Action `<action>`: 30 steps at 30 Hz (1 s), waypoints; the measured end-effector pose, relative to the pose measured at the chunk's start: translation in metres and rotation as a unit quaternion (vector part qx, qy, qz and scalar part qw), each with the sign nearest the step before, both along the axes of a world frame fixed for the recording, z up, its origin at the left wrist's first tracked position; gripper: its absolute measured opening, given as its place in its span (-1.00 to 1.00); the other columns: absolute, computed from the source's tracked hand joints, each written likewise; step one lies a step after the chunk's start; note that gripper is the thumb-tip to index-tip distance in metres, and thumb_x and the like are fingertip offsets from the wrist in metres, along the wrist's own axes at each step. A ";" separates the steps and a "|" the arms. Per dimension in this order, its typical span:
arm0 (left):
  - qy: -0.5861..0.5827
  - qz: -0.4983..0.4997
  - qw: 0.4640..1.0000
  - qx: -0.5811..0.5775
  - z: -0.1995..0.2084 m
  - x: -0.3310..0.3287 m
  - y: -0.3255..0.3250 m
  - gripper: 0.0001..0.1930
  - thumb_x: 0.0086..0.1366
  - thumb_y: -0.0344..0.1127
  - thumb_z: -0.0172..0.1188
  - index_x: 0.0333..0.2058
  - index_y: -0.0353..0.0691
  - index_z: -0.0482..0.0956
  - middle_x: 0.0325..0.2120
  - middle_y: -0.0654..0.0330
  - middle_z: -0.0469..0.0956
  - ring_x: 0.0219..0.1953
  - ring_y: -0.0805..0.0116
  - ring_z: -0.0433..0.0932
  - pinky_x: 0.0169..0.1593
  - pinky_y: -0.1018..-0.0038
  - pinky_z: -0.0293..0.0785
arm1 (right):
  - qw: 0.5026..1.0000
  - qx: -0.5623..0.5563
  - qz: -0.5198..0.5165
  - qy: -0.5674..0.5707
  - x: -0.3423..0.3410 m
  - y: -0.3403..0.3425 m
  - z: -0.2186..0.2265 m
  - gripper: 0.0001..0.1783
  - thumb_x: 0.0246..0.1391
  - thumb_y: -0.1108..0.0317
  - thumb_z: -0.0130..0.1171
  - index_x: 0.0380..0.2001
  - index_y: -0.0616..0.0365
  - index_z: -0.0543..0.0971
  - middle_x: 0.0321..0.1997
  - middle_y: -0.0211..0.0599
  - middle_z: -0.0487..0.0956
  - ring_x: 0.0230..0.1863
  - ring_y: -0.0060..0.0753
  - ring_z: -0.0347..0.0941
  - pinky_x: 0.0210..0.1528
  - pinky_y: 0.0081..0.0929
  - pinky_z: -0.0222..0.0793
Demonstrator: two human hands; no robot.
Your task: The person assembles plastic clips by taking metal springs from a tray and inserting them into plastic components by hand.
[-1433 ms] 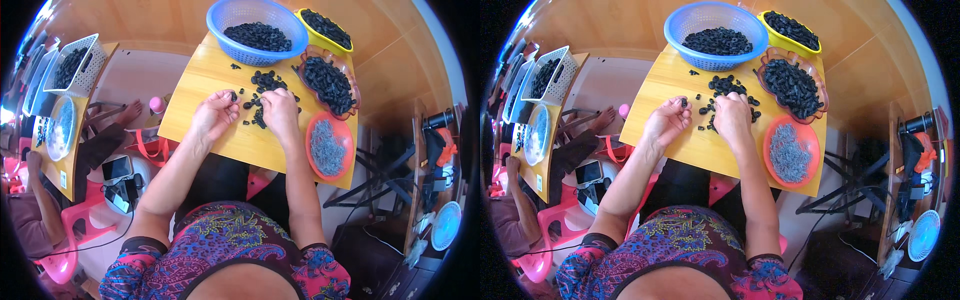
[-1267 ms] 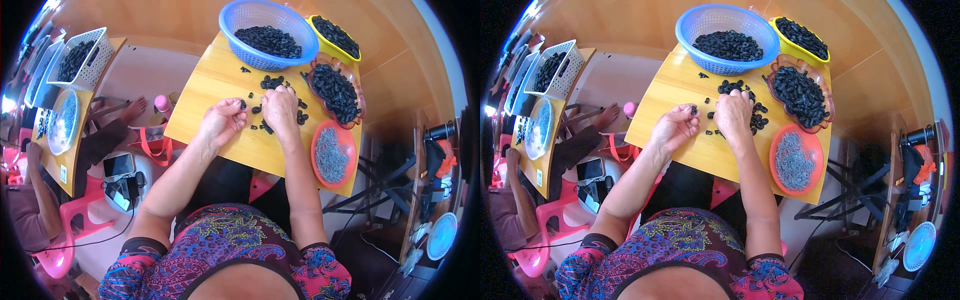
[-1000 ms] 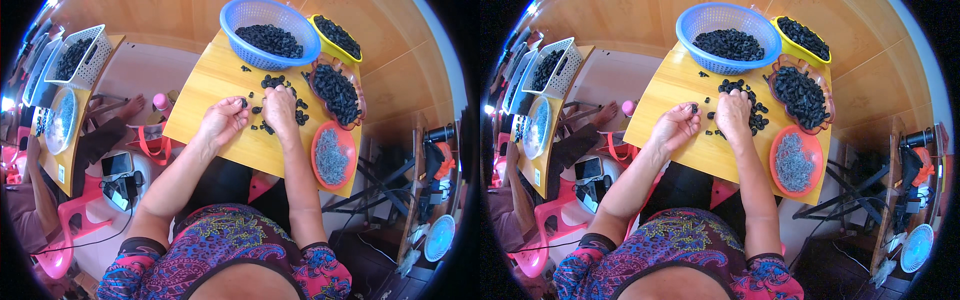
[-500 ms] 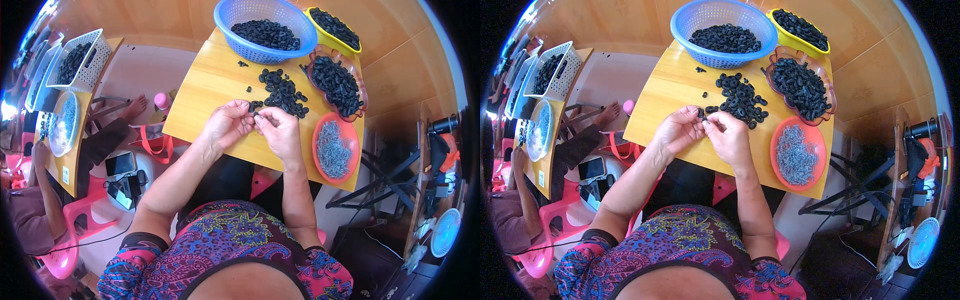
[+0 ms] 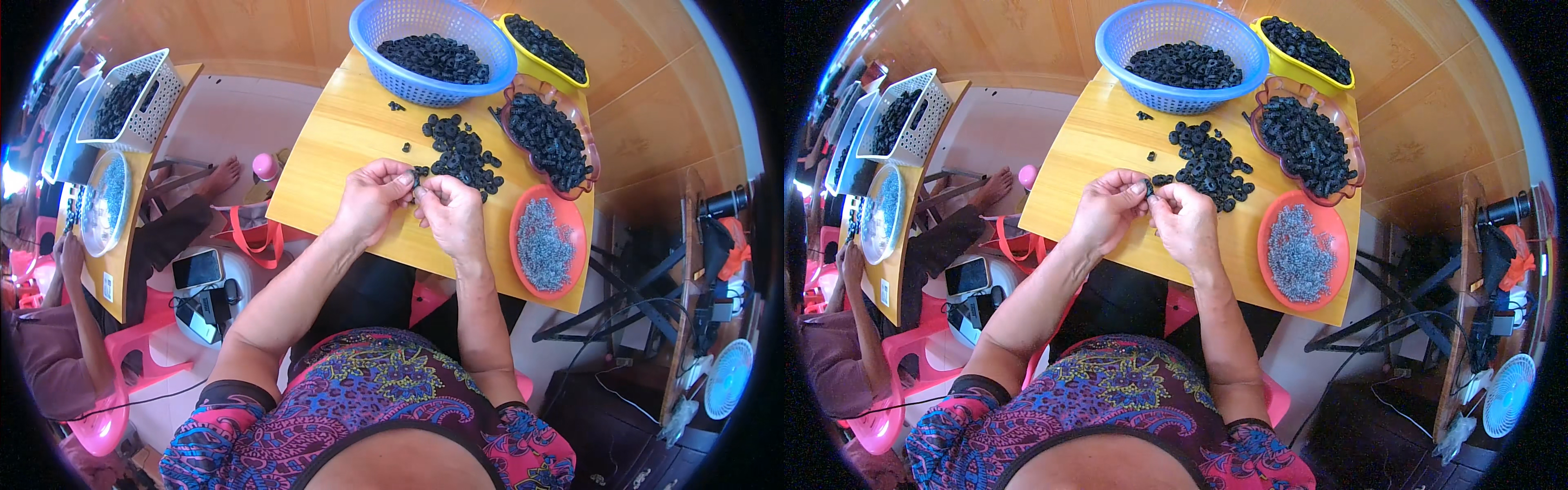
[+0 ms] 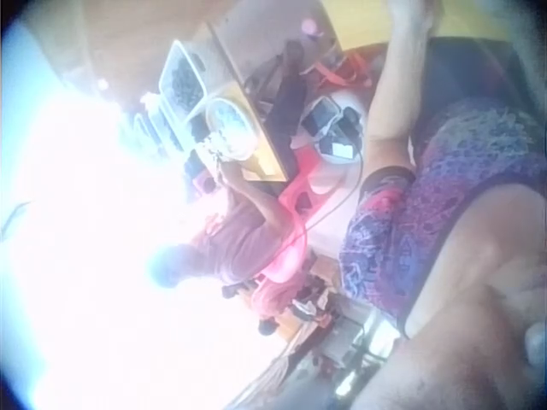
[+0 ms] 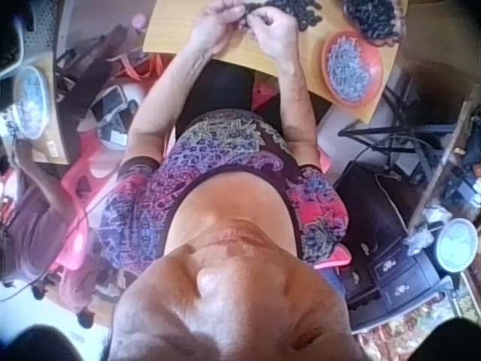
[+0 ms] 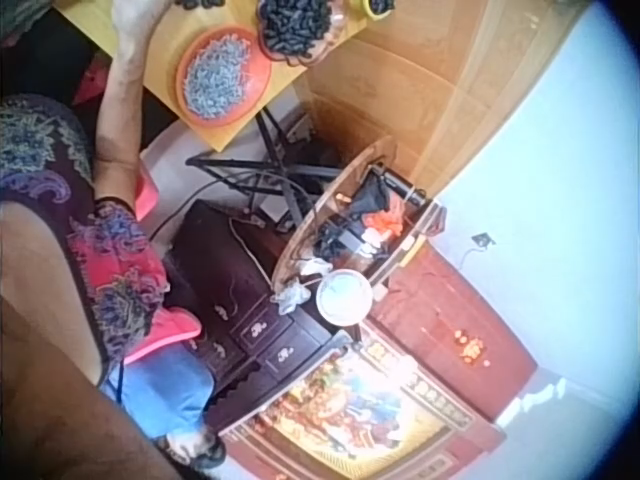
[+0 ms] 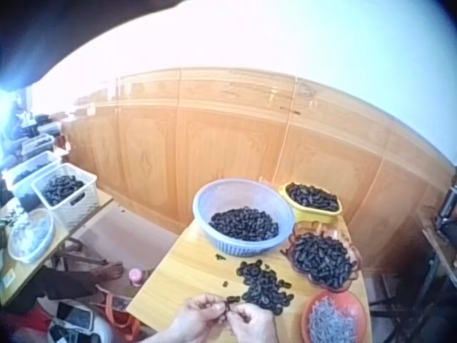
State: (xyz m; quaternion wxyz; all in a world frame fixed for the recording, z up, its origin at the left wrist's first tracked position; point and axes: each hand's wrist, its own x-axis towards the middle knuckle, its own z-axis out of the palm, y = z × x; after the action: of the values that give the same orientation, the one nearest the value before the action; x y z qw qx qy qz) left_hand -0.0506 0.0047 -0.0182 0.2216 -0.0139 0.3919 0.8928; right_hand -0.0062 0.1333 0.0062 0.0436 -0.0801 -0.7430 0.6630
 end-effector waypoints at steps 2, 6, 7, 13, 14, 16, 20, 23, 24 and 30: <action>0.031 0.013 0.999 -0.019 0.000 0.000 0.002 -0.94 0.18 -0.55 0.15 -0.34 -0.36 0.52 -0.54 0.21 0.53 -0.54 0.53 0.45 -0.43 0.62 0.40 | 1.000 -0.015 -0.010 0.002 0.002 -0.003 0.007 -0.92 0.05 0.51 0.11 -0.47 0.31 0.51 -0.65 -0.39 0.50 -0.66 -0.70 0.38 -0.62 -0.67 0.30; 0.093 0.043 0.993 -0.067 0.002 0.002 0.007 -0.94 0.16 -0.56 0.16 -0.36 -0.37 0.53 -0.54 0.21 0.53 -0.55 0.55 0.44 -0.44 0.62 0.41 | 0.999 0.020 -0.027 0.030 0.003 -0.003 0.000 -0.92 0.05 0.50 0.12 -0.46 0.31 0.51 -0.66 -0.39 0.51 -0.66 -0.68 0.40 -0.62 -0.66 0.32; 0.093 0.043 0.993 -0.066 0.002 0.002 0.007 -0.94 0.16 -0.56 0.16 -0.36 -0.37 0.53 -0.54 0.21 0.53 -0.55 0.55 0.44 -0.44 0.62 0.41 | 0.999 0.021 -0.028 0.030 0.003 -0.003 0.000 -0.92 0.05 0.50 0.12 -0.46 0.31 0.51 -0.66 -0.39 0.51 -0.66 -0.68 0.40 -0.62 -0.66 0.32; 0.015 0.018 1.000 0.012 0.003 0.006 0.005 -0.97 0.20 -0.56 0.11 -0.37 -0.35 0.50 -0.54 0.19 0.52 -0.57 0.51 0.44 -0.47 0.60 0.40 | 0.985 -0.055 0.001 0.161 0.002 0.003 -0.012 -0.98 0.02 0.63 0.12 -0.44 0.32 0.50 -0.51 -0.34 0.51 -0.49 -0.61 0.48 -0.44 -0.66 0.42; 0.014 0.014 1.000 0.019 0.003 0.006 0.005 -0.97 0.21 -0.56 0.10 -0.37 -0.35 0.50 -0.54 0.18 0.52 -0.57 0.49 0.44 -0.47 0.59 0.40 | 0.983 -0.018 0.012 0.180 0.003 0.005 -0.012 -0.96 0.02 0.64 0.12 -0.42 0.34 0.49 -0.45 -0.35 0.50 -0.45 -0.62 0.45 -0.42 -0.67 0.41; 0.013 0.007 1.000 0.027 0.004 0.006 0.006 -0.97 0.21 -0.56 0.09 -0.36 -0.34 0.49 -0.54 0.17 0.52 -0.58 0.48 0.44 -0.48 0.59 0.40 | 0.980 0.020 0.020 0.199 0.004 0.005 -0.011 -0.94 0.01 0.65 0.12 -0.39 0.36 0.48 -0.40 -0.37 0.48 -0.41 -0.63 0.43 -0.39 -0.69 0.40; 0.008 0.009 0.999 0.035 0.004 0.010 0.011 -0.97 0.22 -0.56 0.08 -0.36 -0.36 0.48 -0.52 0.16 0.52 -0.56 0.47 0.45 -0.45 0.58 0.40 | 0.968 0.063 -0.013 0.241 0.003 0.003 -0.013 -0.94 0.01 0.64 0.14 -0.40 0.33 0.49 -0.44 -0.37 0.47 -0.46 -0.63 0.42 -0.44 -0.69 0.38; 0.018 0.004 0.999 0.027 0.006 0.013 0.012 -0.97 0.23 -0.55 0.08 -0.36 -0.36 0.48 -0.51 0.16 0.52 -0.54 0.47 0.44 -0.43 0.57 0.40 | 0.966 0.088 -0.026 0.242 0.003 0.004 -0.010 -0.93 -0.02 0.62 0.17 -0.42 0.31 0.49 -0.50 -0.29 0.47 -0.50 -0.54 0.47 -0.49 -0.60 0.41; 0.019 0.004 1.000 0.024 0.006 0.013 0.013 -0.97 0.24 -0.54 0.08 -0.35 -0.36 0.48 -0.50 0.16 0.51 -0.53 0.47 0.44 -0.42 0.57 0.40 | 0.969 0.072 -0.021 0.234 0.004 0.004 -0.009 -0.94 -0.01 0.62 0.16 -0.42 0.31 0.48 -0.51 -0.30 0.47 -0.51 -0.54 0.47 -0.49 -0.60 0.40; 0.035 -0.058 0.998 -0.018 0.014 0.014 0.012 -0.75 0.29 -0.45 0.03 -0.08 -0.43 0.44 -0.44 0.18 0.54 -0.52 0.51 0.43 -0.38 0.60 0.40 | 0.981 0.105 0.036 0.159 0.012 0.027 -0.010 -0.93 0.08 0.60 0.07 -0.32 0.32 0.46 -0.43 -0.38 0.51 -0.41 -0.62 0.46 -0.37 -0.65 0.39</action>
State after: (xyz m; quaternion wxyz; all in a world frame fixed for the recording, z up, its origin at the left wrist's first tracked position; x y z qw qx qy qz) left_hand -0.0369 0.0162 -0.0039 0.2585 0.0361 0.4155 0.8714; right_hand 0.0056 0.1600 -0.0039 0.1454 0.0579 -0.7943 0.5870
